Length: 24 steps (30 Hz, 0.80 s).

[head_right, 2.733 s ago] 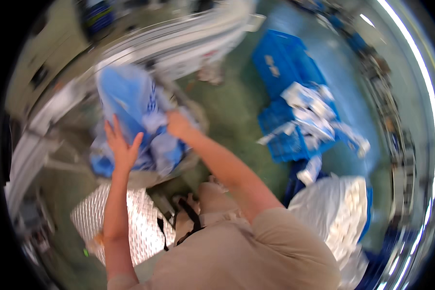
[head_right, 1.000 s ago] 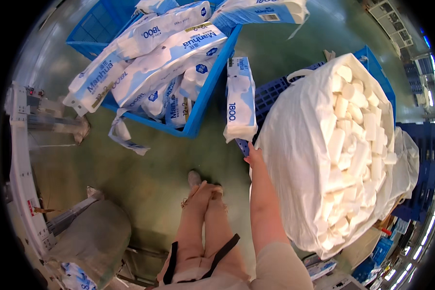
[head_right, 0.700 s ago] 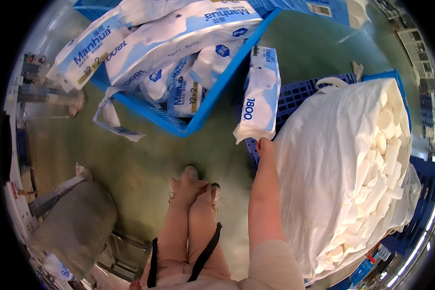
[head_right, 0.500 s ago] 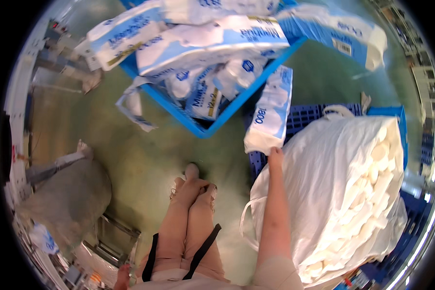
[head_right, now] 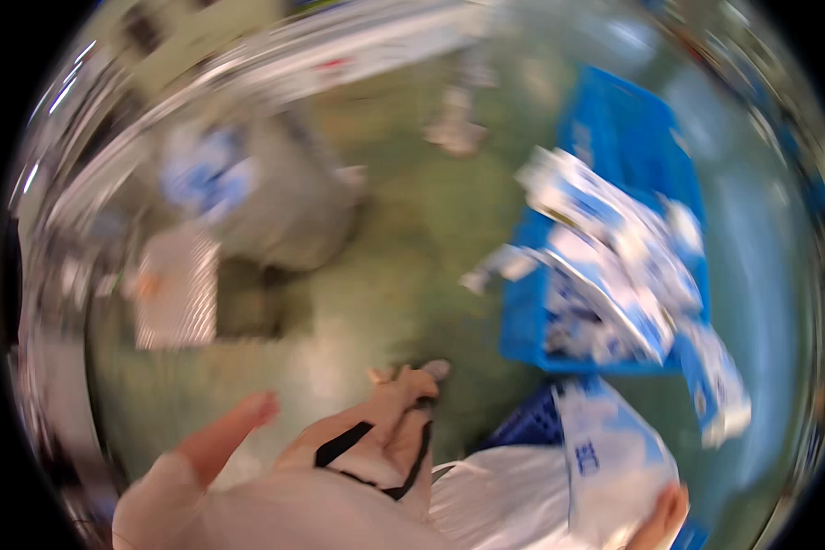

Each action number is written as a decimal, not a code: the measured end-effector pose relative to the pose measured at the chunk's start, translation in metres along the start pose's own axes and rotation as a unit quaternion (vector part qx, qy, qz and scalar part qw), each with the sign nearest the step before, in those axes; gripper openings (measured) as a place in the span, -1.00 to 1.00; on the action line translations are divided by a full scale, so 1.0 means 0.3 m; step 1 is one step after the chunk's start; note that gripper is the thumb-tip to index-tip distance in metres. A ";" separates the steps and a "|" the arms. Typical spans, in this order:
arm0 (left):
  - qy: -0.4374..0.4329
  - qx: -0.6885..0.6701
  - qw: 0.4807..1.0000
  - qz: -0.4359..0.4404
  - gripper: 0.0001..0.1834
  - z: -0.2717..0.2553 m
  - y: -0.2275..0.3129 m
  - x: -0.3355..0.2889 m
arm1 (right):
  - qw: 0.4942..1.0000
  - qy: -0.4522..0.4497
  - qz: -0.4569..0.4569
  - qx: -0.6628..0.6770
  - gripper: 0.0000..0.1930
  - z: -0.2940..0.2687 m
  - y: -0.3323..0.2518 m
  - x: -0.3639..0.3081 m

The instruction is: The person unpacks packages of paper towels and places the rolls onto a conveyor belt. They repeatedly open plastic packaging, remove the rolls, and transfer them to the machine, occasionally picking up fallen rolls from the floor.

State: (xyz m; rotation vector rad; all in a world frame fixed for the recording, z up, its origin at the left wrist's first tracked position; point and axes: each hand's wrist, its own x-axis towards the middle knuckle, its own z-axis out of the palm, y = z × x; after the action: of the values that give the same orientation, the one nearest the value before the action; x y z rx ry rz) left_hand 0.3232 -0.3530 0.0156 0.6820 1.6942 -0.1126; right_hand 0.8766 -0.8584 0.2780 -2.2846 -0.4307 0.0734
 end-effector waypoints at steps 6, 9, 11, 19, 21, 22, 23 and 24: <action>-0.409 -0.304 0.838 -0.197 -0.14 0.438 0.111 -0.308 | 0.974 -0.100 -0.202 -0.008 -0.78 0.218 -0.863 -0.038; -0.388 -0.275 0.825 -0.305 0.03 0.649 0.175 -0.513 | 0.912 -0.261 -0.310 0.055 -0.77 0.313 -1.064 -0.098; -0.447 -0.284 0.797 -0.290 0.08 0.624 0.169 -0.541 | 0.828 -0.347 -0.435 0.070 -0.79 0.396 -1.206 -0.159; -0.385 -0.659 0.646 0.023 -0.04 0.050 0.096 -0.490 | 0.262 -0.737 -0.607 0.140 -0.84 0.875 -1.820 -0.631; -0.348 -0.728 0.587 0.068 -0.25 -0.147 0.112 -0.533 | 0.176 -0.737 -0.635 0.152 -0.84 0.988 -1.917 -0.766; -0.329 -0.742 0.575 0.098 -0.27 -0.229 0.100 -0.521 | 0.137 -0.734 -0.646 0.158 -0.85 1.039 -1.966 -0.828; -0.312 -0.755 0.563 0.125 -0.29 -0.295 0.098 -0.500 | 0.101 -0.726 -0.660 0.162 -0.85 1.085 -2.019 -0.869; -0.299 -0.763 0.553 0.150 -0.31 -0.361 0.101 -0.470 | 0.070 -0.717 -0.673 0.166 -0.84 1.132 -2.078 -0.906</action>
State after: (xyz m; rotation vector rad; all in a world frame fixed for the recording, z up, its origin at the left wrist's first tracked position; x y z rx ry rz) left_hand 0.2557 -0.3342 0.1818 -0.4455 0.4665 1.1549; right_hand 0.3808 -0.3172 0.4753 0.4148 -2.6956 1.2285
